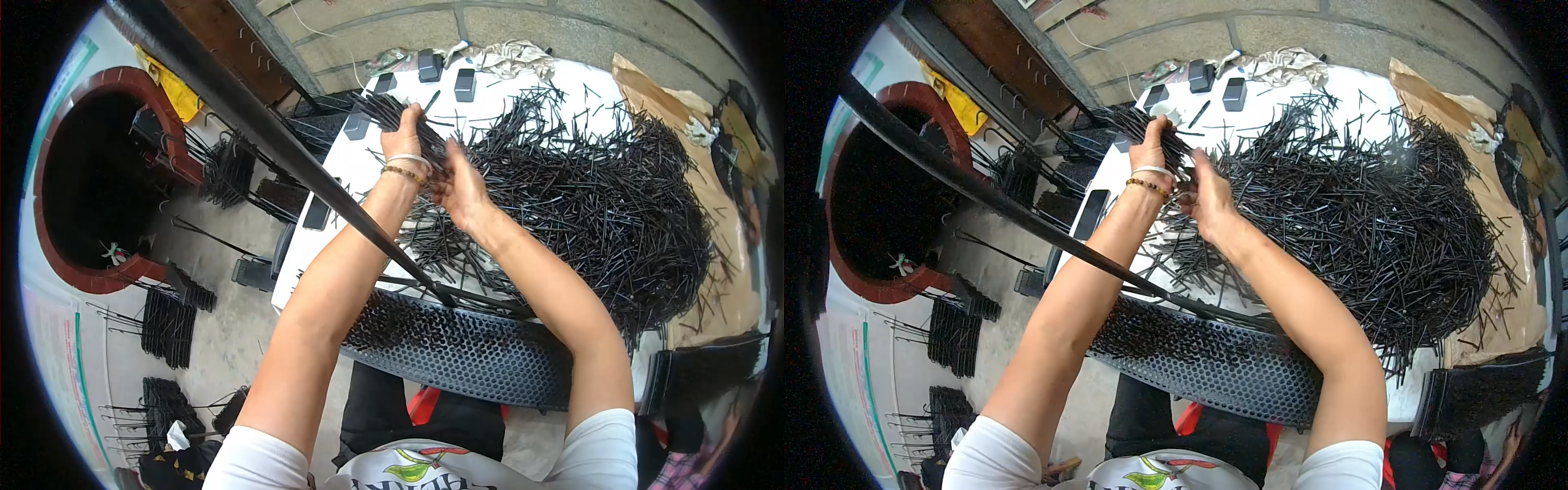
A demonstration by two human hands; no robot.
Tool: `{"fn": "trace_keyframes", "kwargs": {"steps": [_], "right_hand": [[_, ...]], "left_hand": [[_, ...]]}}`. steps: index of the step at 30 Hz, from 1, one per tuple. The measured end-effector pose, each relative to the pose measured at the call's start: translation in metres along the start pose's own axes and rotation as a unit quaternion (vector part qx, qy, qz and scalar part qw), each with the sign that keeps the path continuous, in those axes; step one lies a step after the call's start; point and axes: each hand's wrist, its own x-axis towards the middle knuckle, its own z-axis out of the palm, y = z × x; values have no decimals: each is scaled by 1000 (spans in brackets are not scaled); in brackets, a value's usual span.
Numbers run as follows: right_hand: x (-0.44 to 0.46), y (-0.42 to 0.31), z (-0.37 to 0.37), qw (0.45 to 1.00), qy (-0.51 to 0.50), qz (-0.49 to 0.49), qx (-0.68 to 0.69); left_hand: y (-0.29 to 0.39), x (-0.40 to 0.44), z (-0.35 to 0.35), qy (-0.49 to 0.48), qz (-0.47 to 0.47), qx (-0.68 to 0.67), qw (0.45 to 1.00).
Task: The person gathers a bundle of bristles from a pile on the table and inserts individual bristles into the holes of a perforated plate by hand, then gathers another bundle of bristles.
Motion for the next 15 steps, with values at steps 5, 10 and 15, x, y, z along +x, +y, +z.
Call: {"fn": "trace_keyframes", "kwargs": {"steps": [5, 10, 15], "right_hand": [[-7, 1, -8, 989, -132, -58, -23], [5, 0, -18, 988, -89, -108, -70], [-2, 2, -22, 982, -179, -63, 23]], "left_hand": [[7, 7, -14, -50, -107, 18, 993], [4, -2, -21, -111, -127, -59, 984], [-1, 0, -23, -3, -122, -206, 971]]}}
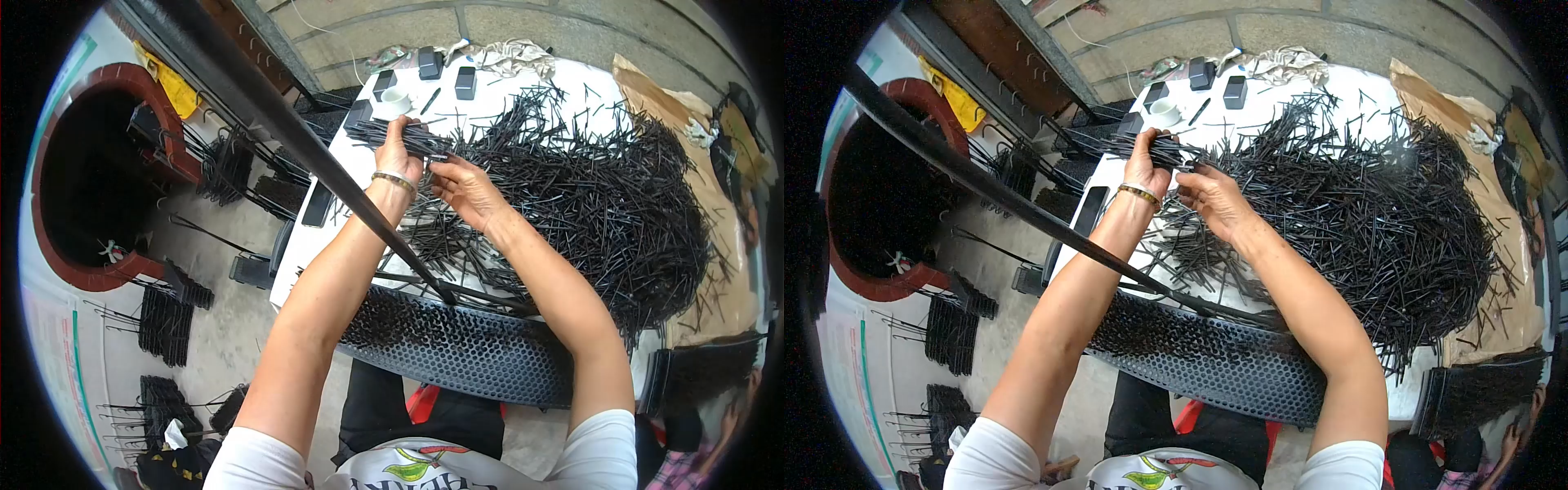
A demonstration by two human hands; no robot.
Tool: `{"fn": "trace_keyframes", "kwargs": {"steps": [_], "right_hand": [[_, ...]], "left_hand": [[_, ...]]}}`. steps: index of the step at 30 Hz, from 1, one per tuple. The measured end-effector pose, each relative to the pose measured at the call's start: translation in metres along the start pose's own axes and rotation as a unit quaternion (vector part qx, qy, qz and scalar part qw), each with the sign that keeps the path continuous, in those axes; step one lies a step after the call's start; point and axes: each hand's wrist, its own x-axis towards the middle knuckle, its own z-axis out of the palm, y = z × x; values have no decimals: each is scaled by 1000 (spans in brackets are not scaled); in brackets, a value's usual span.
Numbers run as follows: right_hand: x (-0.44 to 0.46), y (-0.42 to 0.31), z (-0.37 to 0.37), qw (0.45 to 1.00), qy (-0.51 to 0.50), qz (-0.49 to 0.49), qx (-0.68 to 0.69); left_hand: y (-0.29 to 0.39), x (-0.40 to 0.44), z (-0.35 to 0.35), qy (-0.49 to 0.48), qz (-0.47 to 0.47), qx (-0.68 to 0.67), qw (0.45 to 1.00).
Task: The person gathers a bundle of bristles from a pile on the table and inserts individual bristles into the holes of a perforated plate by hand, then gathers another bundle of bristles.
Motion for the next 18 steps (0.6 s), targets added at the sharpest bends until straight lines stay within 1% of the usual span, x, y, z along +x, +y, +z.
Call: {"fn": "trace_keyframes", "kwargs": {"steps": [1, 3, 4, 5, 7, 8, 11, 12, 13, 15, 16, 18], "right_hand": [[-2, 0, 1, 999, 10, 24, 38], [-5, -3, 5, 990, 32, 69, 117], [0, 0, 5, 991, 3, 47, 126], [5, 4, 0, 994, 8, 30, 107], [10, 4, -4, 997, 16, -9, 69], [12, 6, -6, 996, 39, -8, 75], [8, 6, -17, 997, 53, 17, 45], [8, 7, -14, 998, 62, 5, -13], [9, 6, -12, 992, 116, 39, -38], [11, -1, -2, 965, 221, 106, -87], [14, 1, 2, 972, 194, 109, -77], [18, 2, 24, 976, 199, 76, 42]], "left_hand": [[3, -5, 5, 0, 5, -13, 1000], [5, -8, 11, -30, 27, 13, 999], [6, -10, 12, -44, 37, 27, 998], [6, -13, 11, -69, 46, 45, 996], [5, -9, 10, -57, 63, 26, 996], [8, -6, 10, -42, 66, 19, 997], [17, -5, 9, -2, 78, -7, 997], [21, -6, 10, -4, 81, -12, 997], [24, -8, 11, -5, 84, -16, 996], [27, -17, 14, -10, 85, 21, 996], [26, -24, 16, -13, 85, 40, 996], [16, -50, 19, 2, 80, 116, 990]]}}
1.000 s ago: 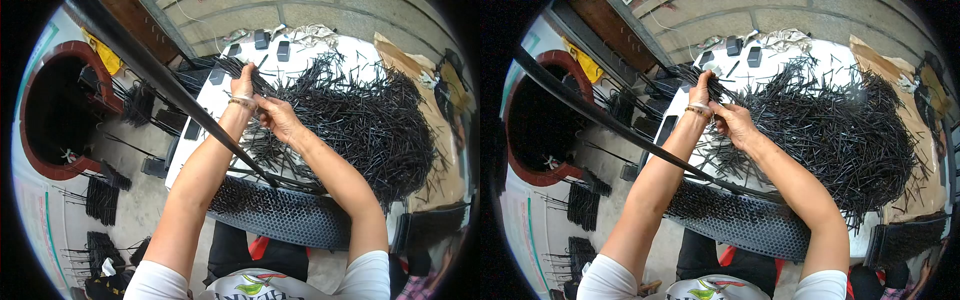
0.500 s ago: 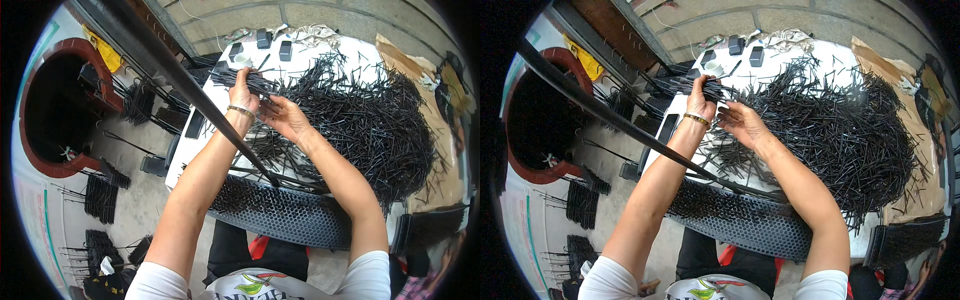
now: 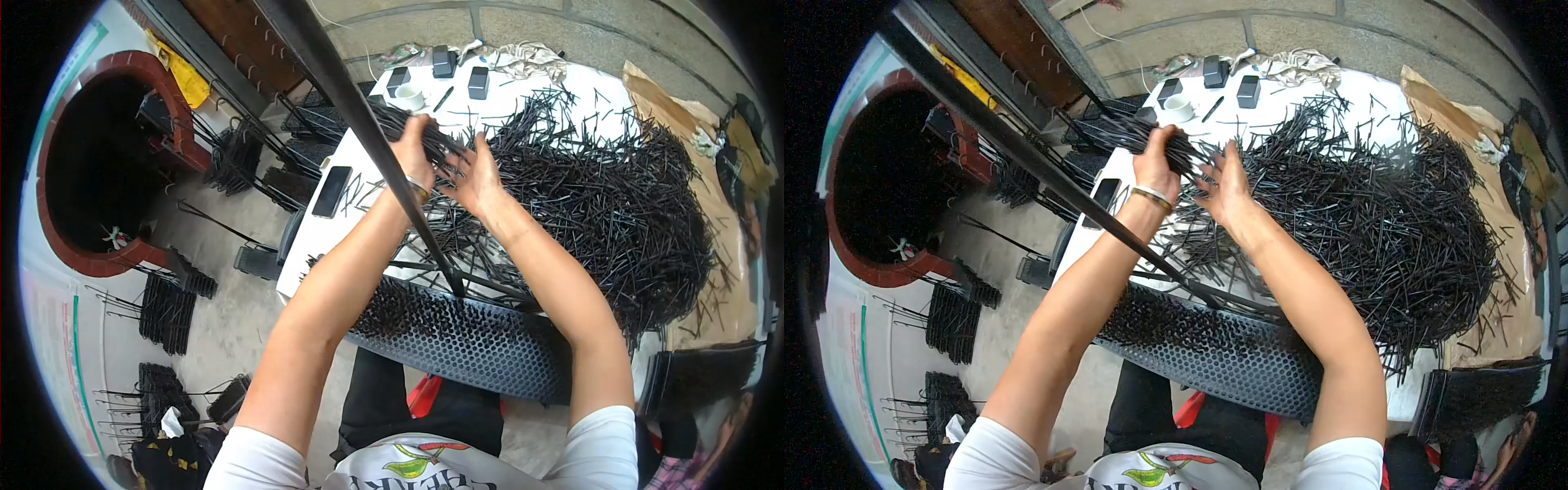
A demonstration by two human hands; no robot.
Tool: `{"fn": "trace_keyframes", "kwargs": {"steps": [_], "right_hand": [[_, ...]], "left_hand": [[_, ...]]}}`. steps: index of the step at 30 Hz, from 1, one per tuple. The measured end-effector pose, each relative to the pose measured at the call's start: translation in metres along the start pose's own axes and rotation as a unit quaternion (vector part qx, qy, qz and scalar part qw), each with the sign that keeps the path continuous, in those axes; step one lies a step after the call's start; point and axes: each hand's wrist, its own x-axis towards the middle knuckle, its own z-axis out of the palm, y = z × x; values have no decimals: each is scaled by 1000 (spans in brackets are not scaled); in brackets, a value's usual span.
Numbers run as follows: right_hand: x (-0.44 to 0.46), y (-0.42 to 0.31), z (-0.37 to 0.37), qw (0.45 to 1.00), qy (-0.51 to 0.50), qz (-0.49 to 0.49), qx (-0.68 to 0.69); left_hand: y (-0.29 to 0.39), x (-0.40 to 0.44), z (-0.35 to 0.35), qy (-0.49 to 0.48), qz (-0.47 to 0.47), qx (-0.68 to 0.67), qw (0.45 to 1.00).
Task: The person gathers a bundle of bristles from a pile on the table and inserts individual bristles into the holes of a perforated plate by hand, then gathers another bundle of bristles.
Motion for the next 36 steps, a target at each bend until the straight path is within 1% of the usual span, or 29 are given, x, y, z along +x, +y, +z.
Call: {"fn": "trace_keyframes", "kwargs": {"steps": [1, 2, 3, 5, 8, 10, 11, 12, 13, 15, 16, 17, 18, 19, 20, 21, 23, 24, 25, 27, 28, 30, 31, 32, 33, 35, 36], "right_hand": [[-1, 0, 10, 998, -4, -3, 62], [23, 10, 8, 988, -78, -13, 129], [24, 15, 13, 990, -66, -51, 116], [46, 23, 7, 992, -57, -70, 93], [5, 7, 16, 999, -13, -32, 18], [1, 5, 12, 1000, -18, -13, 11], [-1, 3, 8, 1000, -20, -3, 8], [6, 3, 0, 1000, 5, 1, -4], [9, 4, -7, 1000, -6, 4, -21], [6, 4, -16, 998, -29, 9, -54], [-3, 1, -19, 997, -18, -4, -78], [-2, 2, -24, 983, -1, -44, -180], [-1, 3, -27, 956, 14, -85, -281], [0, 4, -31, 917, 30, -124, -377], [-1, 5, -37, 881, 25, -210, -424], [-10, 2, -31, 901, -3, -197, -386], [-39, -10, -14, 935, -61, -165, -307], [-45, -11, -8, 955, -72, -176, -230], [-60, -16, 0, 953, -87, -205, -206], [-98, -22, 5, 920, -19, -320, -226], [-118, -22, 9, 898, 6, -377, -228], [-159, -12, 11, 871, 45, -450, -193], [-175, 0, 7, 865, 35, -466, -184], [-192, 15, 5, 852, 23, -472, -226], [-204, 36, 1, 851, -8, -462, -249], [-218, 84, -2, 860, -77, -445, -236], [-221, 105, 1, 861, -83, -441, -240]], "left_hand": [[-3, -12, 2, -3, -1, 47, 999], [-18, -8, -1, -25, 66, 26, 997], [-25, -2, -7, -36, 85, 35, 995], [-21, 0, -5, -23, 69, 81, 994], [1, -23, 14, 11, 7, 81, 997], [6, -24, 14, 1, -30, 18, 999], [0, -10, 5, 9, -29, -1, 1000], [-6, 4, -3, 18, -28, -20, 999], [-10, 19, -12, 21, -34, -15, 999], [-9, 29, -23, 15, -67, -87, 994], [-5, 33, -26, 21, -80, -113, 990], [0, 38, -29, 57, -91, -78, 991], [8, 38, -29, 37, -114, -124, 985], [14, 36, -30, 17, -137, -169, 976], [16, 32, -30, 13, -124, -157, 980], [15, 39, -36, 4, -111, -157, 981], [26, 27, -37, -41, -90, -160, 982], [36, 17, -35, -40, -107, -149, 982], [46, 13, -39, -61, -110, -152, 980], [70, -3, -43, -27, -112, -144, 983], [80, -9, -50, -70, -111, -198, 971], [109, -40, -55, -46, -106, -236, 965], [118, -49, -62, -45, -109, -244, 962], [124, -57, -76, -124, -128, -248, 952], [129, -77, -76, -115, -121, -238, 957], [134, -111, -81, -129, -146, -262, 945], [132, -130, -78, -93, -142, -288, 942]]}}
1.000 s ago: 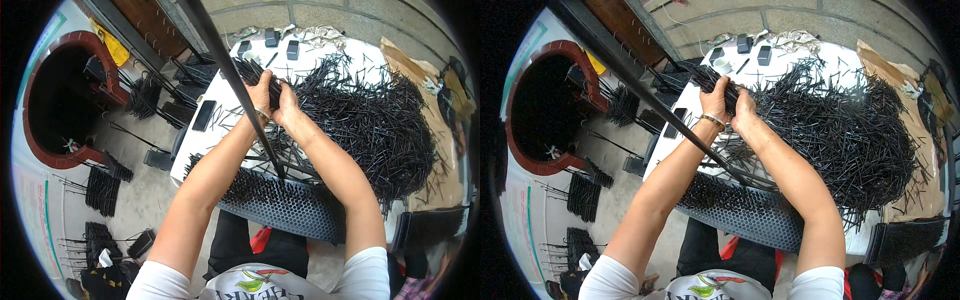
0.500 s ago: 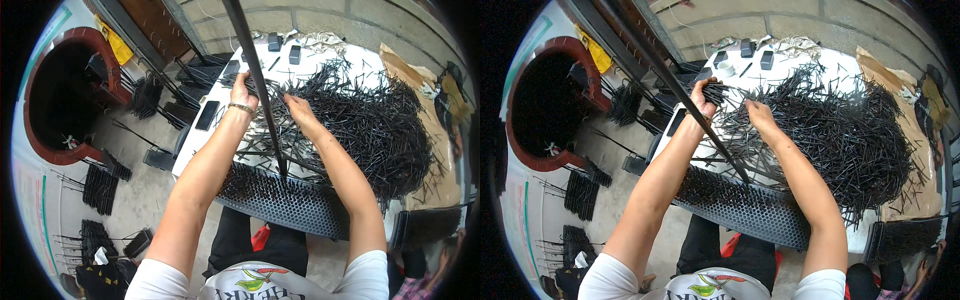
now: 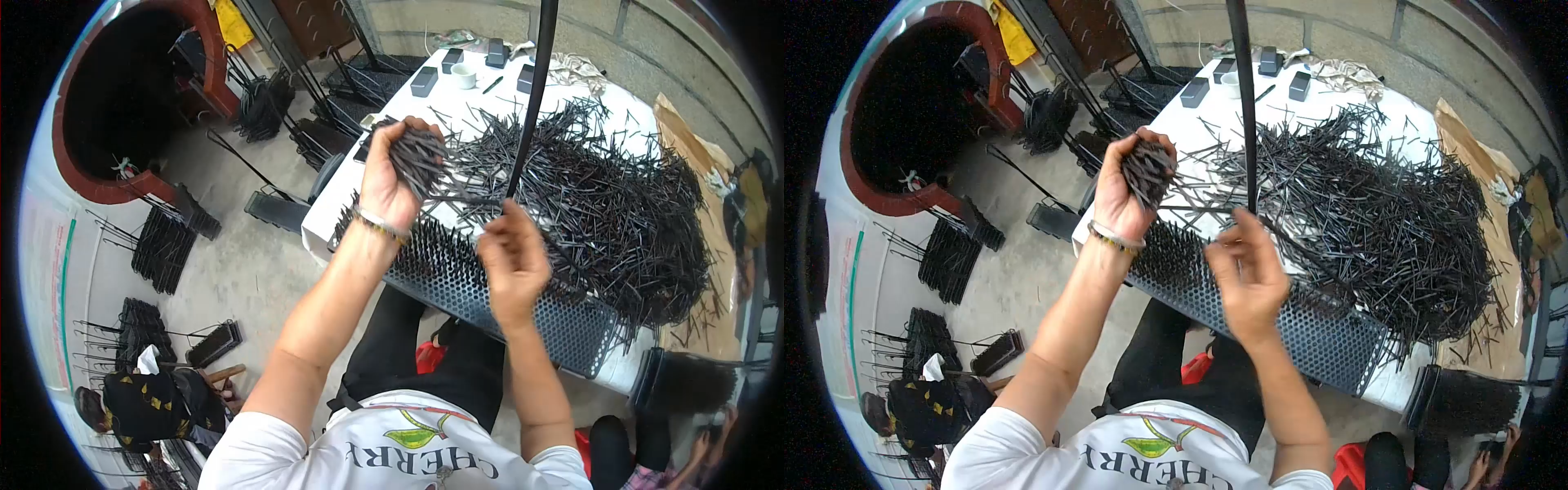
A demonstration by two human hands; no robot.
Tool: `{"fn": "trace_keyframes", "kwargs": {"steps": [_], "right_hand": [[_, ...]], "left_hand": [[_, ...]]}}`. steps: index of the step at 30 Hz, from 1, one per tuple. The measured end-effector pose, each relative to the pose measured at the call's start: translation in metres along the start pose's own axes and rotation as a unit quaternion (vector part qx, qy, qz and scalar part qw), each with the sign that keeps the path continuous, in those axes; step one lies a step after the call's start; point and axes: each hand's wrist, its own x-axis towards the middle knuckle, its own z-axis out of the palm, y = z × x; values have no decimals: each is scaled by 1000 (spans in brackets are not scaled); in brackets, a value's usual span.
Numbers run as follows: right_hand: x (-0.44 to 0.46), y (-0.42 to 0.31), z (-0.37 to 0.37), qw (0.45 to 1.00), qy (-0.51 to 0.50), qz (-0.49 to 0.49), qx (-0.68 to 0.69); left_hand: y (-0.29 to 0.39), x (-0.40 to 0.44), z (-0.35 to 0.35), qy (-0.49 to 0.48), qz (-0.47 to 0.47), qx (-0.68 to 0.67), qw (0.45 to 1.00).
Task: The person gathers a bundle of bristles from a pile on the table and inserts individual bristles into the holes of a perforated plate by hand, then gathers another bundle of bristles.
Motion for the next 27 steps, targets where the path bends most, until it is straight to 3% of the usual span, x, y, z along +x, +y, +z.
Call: {"fn": "trace_keyframes", "kwargs": {"steps": [2, 4, 5, 6, 8, 14, 17, 21, 22, 27], "right_hand": [[-23, 13, 12, 997, -6, -73, -18], [-39, 13, 12, 977, -26, -185, -101], [-47, 11, 8, 959, -51, -233, -151], [-54, 6, 8, 955, -54, -258, -140], [-78, 5, 0, 952, -64, -234, -189], [-124, 2, -10, 974, -52, -121, -186], [-151, 7, -3, 999, 18, -16, -40], [-156, 4, -6, 995, 76, 60, 22], [-154, 7, -12, 999, 28, 31, -34], [-159, 5, -14, 992, 55, -2, -117]], "left_hand": [[-7, -32, -8, -30, -48, -1, 998], [-19, -61, -13, 20, -67, -35, 997], [-23, -75, -20, 57, -58, 12, 997], [-24, -88, -27, 59, -73, -16, 995], [-26, -110, -42, 76, -97, -106, 987], [-38, -162, -93, 117, -156, -55, 979], [-38, -177, -96, 124, -161, -44, 978], [-43, -186, -96, 128, -147, -3, 981], [-42, -187, -93, 119, -155, 11, 981], [-45, -186, -92, 150, -137, 54, 978]]}}
